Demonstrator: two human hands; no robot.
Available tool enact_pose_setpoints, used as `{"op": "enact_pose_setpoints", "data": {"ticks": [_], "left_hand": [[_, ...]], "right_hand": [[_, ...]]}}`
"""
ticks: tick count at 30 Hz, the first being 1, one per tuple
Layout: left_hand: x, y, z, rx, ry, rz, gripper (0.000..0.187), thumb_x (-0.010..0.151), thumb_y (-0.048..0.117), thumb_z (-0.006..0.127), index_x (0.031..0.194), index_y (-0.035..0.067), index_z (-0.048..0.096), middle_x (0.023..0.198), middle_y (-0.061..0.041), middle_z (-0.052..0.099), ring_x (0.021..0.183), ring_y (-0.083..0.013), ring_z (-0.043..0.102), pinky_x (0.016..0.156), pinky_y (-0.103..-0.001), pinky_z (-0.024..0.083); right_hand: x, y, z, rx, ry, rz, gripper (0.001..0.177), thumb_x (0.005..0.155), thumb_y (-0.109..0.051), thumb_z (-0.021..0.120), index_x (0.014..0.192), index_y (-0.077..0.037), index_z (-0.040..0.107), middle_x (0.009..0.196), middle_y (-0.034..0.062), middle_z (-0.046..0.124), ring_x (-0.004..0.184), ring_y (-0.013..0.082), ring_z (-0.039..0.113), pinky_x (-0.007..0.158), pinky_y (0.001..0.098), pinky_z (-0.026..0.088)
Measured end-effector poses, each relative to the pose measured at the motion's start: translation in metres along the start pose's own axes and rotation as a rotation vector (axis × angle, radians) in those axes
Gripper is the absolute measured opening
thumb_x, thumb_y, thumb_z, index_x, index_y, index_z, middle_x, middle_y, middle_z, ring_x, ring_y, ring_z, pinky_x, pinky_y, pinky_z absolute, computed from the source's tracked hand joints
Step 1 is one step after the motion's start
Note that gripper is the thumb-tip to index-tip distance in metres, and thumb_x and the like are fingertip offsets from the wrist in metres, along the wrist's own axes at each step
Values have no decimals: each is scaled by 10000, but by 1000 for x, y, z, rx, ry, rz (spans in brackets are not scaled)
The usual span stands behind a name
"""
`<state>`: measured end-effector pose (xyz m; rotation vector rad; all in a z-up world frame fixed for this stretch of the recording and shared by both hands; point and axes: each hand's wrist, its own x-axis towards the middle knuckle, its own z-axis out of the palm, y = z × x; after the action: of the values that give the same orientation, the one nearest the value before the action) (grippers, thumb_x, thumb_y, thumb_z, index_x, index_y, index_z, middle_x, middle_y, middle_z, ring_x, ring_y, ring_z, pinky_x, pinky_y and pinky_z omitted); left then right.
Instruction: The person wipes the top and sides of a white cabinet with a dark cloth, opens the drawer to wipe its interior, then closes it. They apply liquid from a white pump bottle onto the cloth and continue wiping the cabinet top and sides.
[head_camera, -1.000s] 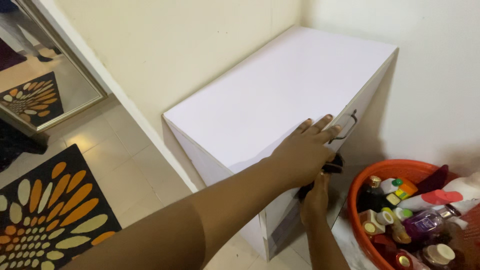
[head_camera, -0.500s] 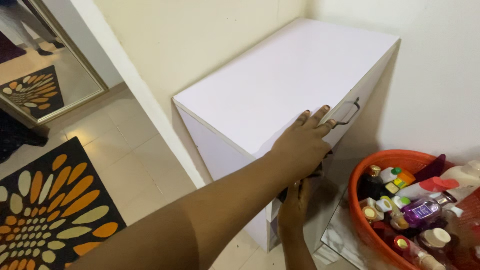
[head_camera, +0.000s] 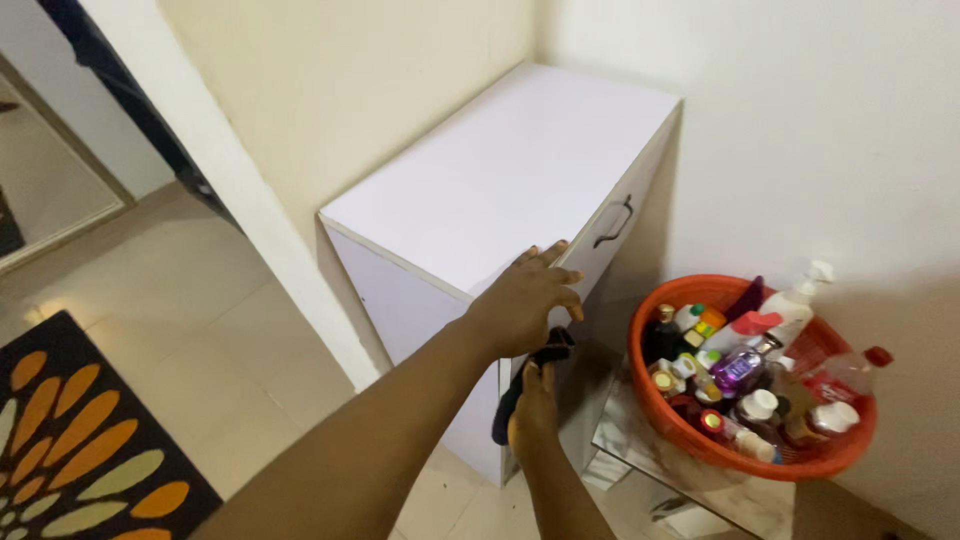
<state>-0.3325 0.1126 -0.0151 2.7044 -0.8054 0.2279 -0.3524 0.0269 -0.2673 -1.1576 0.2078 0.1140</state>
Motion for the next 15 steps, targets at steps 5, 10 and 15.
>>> {"op": "enact_pose_setpoints", "data": {"ticks": [5,10,15], "left_hand": [[6,1,-15,-533,113,-228,350,907,90,482,1080,201,765,1274,-91,687,1266,-289,573,1106,-404,413],[14,-8,-17,-1041,48,-440,347,981,163,423,1111,134,743,1081,-80,755,1000,-213,689,927,-349,539],[23,-22,-5,-1377,272,-411,360,1037,214,459,1325,121,656,1217,-95,673,1120,-185,610,1016,-346,468]], "right_hand": [[-42,-111,47,295,2,224,496,1034,-215,467,1530,-199,454,1327,82,551,1111,216,512,935,359,437],[-57,-226,58,80,-39,320,472,1020,-192,454,1490,-178,487,1294,63,627,1116,200,605,923,418,507],[-45,-312,54,222,-272,119,425,1012,-164,567,1428,-87,541,1189,67,663,1052,207,643,935,386,526]]}}
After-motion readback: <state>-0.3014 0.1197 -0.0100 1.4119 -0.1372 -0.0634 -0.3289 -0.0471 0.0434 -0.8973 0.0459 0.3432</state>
